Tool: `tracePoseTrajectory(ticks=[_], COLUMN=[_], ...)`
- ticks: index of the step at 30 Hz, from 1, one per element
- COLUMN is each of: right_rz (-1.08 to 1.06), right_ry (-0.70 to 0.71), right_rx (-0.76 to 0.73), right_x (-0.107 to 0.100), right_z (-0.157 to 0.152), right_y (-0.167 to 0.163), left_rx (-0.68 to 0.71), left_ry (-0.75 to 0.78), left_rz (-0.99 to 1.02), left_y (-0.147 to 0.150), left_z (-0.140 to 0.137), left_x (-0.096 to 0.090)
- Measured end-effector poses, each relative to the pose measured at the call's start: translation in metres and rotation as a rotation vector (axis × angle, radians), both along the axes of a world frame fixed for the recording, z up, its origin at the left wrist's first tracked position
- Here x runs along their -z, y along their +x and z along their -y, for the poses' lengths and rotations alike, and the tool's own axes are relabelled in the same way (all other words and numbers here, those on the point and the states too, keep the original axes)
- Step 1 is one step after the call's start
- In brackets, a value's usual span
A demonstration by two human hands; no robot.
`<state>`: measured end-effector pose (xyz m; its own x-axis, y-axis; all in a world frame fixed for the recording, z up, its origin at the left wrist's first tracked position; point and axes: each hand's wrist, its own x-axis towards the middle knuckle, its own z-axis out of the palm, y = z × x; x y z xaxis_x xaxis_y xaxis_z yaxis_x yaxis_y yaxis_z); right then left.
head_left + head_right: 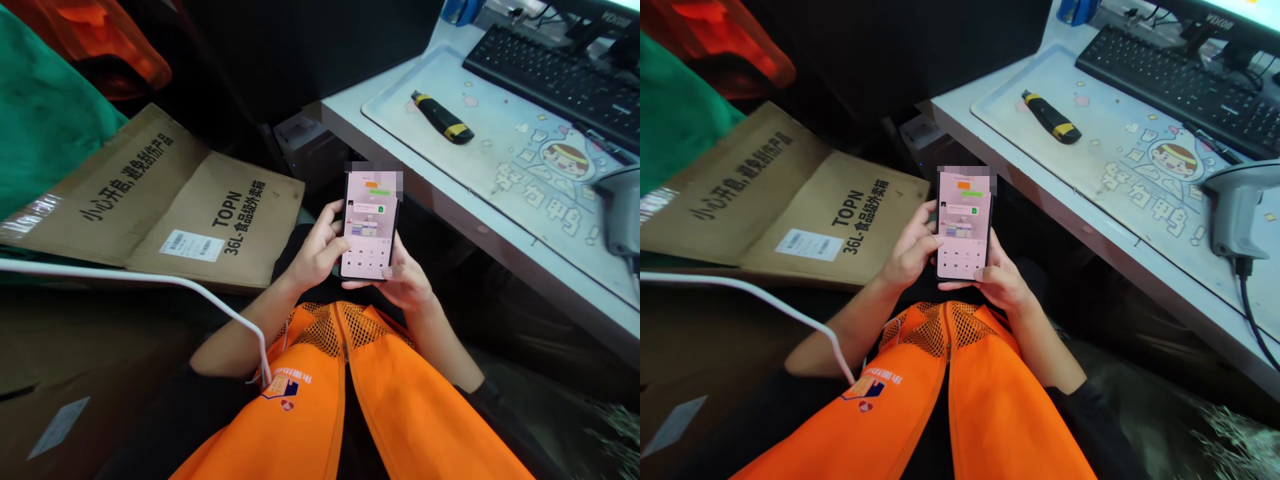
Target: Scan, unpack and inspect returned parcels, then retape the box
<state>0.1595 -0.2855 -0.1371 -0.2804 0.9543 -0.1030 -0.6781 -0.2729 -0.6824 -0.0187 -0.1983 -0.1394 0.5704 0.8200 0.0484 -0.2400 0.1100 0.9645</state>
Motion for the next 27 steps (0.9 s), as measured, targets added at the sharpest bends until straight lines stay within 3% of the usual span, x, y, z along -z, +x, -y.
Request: tracePoseTrajectory(ticks=[6,21,27], right_rz=[0.041,0.075,0.118], right_ry=[-0.066,0.017,0.009], right_rx=[0.084,0.110,0.125], right_x=[-0.004,0.004,0.009], right_z=[-0.001,0.000,-0.003], right_y=[-0.004,-0.010,-0.009], left_rx=[0.030,0.001,0.105], left_ry=[0.047,0.069,0.044], left_rz=[-0.014,-0.141,-0.132], left_y=[0.000,-0.001,-0.008], left_z=[0.003,0.011,-0.003], left_x=[-0.002,-0.007,-0.011])
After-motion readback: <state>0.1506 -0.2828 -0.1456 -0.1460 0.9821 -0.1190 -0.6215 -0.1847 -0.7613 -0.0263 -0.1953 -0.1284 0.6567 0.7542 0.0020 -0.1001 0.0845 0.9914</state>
